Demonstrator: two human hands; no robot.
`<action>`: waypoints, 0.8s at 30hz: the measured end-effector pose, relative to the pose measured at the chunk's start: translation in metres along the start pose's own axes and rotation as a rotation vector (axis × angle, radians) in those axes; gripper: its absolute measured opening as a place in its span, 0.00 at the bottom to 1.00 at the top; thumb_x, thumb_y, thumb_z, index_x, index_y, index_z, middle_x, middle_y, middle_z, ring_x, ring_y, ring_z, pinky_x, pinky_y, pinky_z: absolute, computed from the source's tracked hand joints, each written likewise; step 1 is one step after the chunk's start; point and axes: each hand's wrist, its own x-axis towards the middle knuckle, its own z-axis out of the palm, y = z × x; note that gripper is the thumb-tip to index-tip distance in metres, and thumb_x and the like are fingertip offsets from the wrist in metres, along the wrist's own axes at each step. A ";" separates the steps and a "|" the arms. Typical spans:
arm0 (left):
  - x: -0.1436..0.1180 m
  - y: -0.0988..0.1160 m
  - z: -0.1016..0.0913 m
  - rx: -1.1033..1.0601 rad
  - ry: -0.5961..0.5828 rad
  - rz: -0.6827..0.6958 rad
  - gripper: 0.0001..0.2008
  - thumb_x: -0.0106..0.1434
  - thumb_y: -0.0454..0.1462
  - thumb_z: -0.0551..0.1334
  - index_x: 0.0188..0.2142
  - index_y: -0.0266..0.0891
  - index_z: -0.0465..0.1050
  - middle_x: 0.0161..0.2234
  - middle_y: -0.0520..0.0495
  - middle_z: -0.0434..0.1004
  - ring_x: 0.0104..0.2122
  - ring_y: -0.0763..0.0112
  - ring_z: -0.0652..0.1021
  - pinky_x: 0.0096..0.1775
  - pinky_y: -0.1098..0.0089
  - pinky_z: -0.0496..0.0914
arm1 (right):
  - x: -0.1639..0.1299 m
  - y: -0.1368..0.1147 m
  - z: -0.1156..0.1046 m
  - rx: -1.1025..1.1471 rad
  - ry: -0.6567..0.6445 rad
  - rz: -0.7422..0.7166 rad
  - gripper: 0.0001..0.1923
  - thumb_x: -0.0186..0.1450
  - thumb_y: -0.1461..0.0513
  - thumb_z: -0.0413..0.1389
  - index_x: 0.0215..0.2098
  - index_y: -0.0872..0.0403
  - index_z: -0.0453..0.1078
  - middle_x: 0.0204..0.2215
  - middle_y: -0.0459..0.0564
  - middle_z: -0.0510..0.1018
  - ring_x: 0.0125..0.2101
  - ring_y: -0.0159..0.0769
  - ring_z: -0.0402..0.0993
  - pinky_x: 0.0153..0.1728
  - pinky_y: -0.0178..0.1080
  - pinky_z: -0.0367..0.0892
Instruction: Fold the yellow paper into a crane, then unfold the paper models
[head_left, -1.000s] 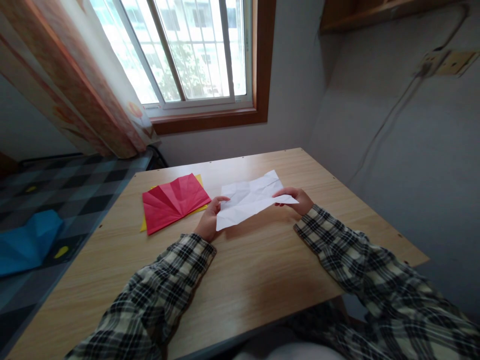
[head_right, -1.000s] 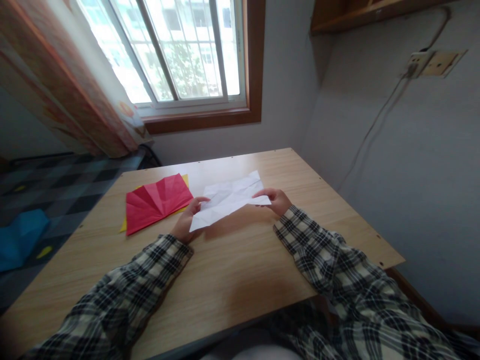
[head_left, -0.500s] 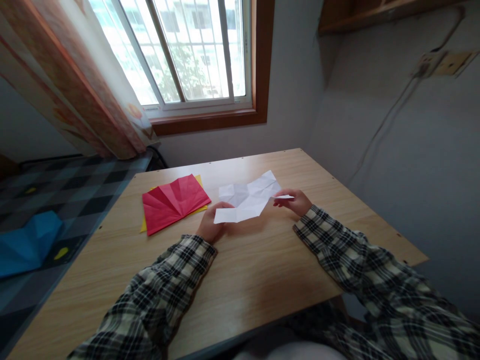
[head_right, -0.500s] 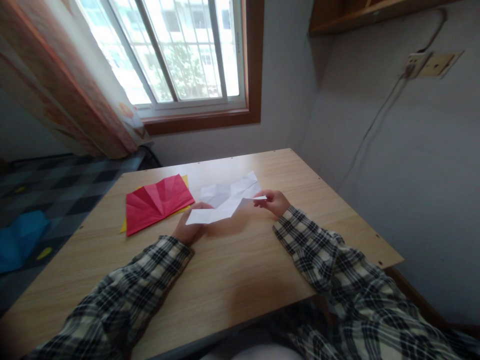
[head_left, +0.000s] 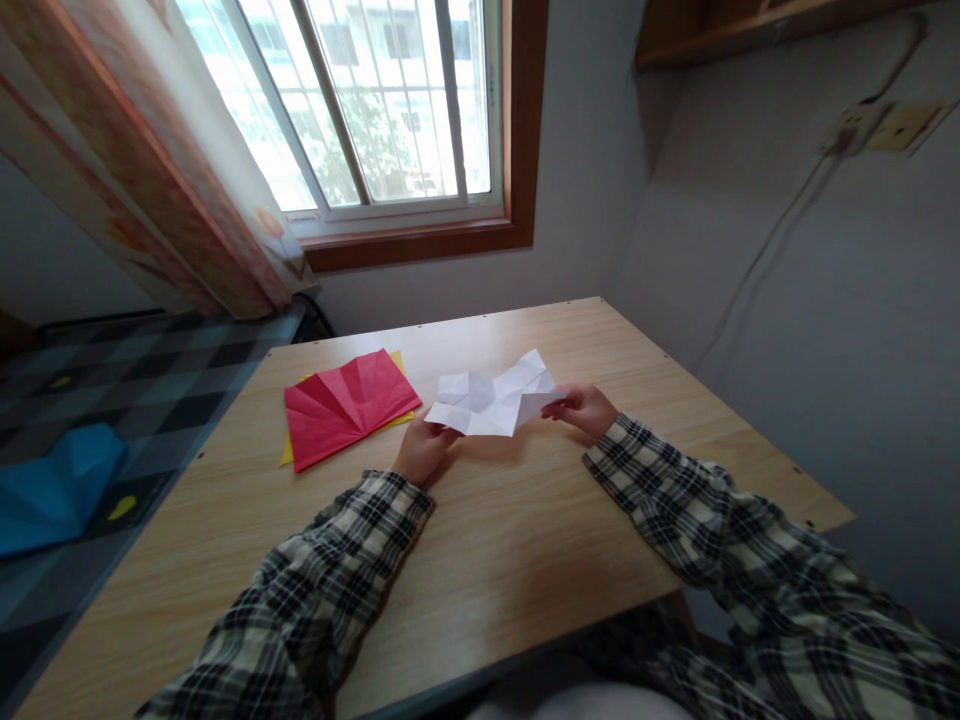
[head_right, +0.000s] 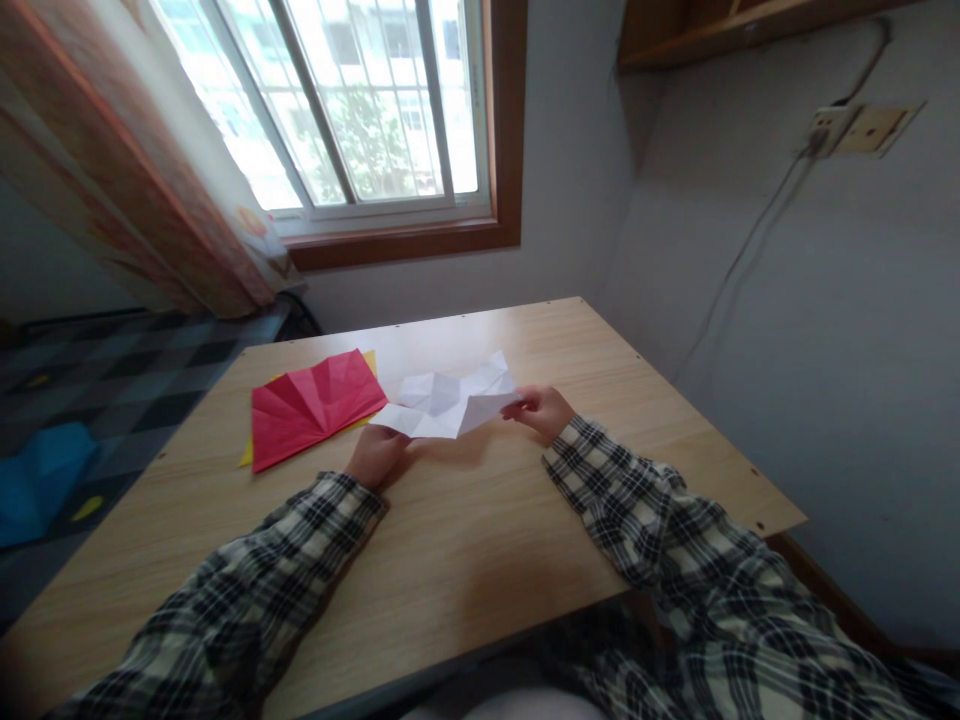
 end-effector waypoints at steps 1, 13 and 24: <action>0.000 -0.001 0.000 -0.004 -0.001 0.014 0.07 0.53 0.40 0.66 0.28 0.38 0.79 0.32 0.46 0.84 0.35 0.59 0.81 0.40 0.62 0.75 | 0.000 0.000 0.000 -0.011 0.003 -0.007 0.13 0.57 0.51 0.65 0.28 0.53 0.80 0.28 0.50 0.82 0.29 0.35 0.79 0.31 0.37 0.74; 0.001 -0.012 0.003 -0.070 0.070 0.083 0.15 0.54 0.43 0.69 0.37 0.37 0.74 0.36 0.47 0.80 0.36 0.64 0.79 0.39 0.65 0.74 | -0.002 0.001 0.013 -0.141 0.042 -0.084 0.13 0.60 0.51 0.62 0.30 0.52 0.79 0.29 0.50 0.82 0.30 0.36 0.79 0.31 0.37 0.74; -0.003 -0.003 0.005 -0.007 -0.006 0.061 0.15 0.55 0.41 0.67 0.41 0.37 0.75 0.38 0.45 0.82 0.36 0.63 0.81 0.40 0.66 0.75 | -0.005 -0.012 0.016 -0.169 0.048 -0.082 0.07 0.57 0.59 0.62 0.33 0.51 0.80 0.34 0.50 0.84 0.34 0.39 0.80 0.34 0.38 0.75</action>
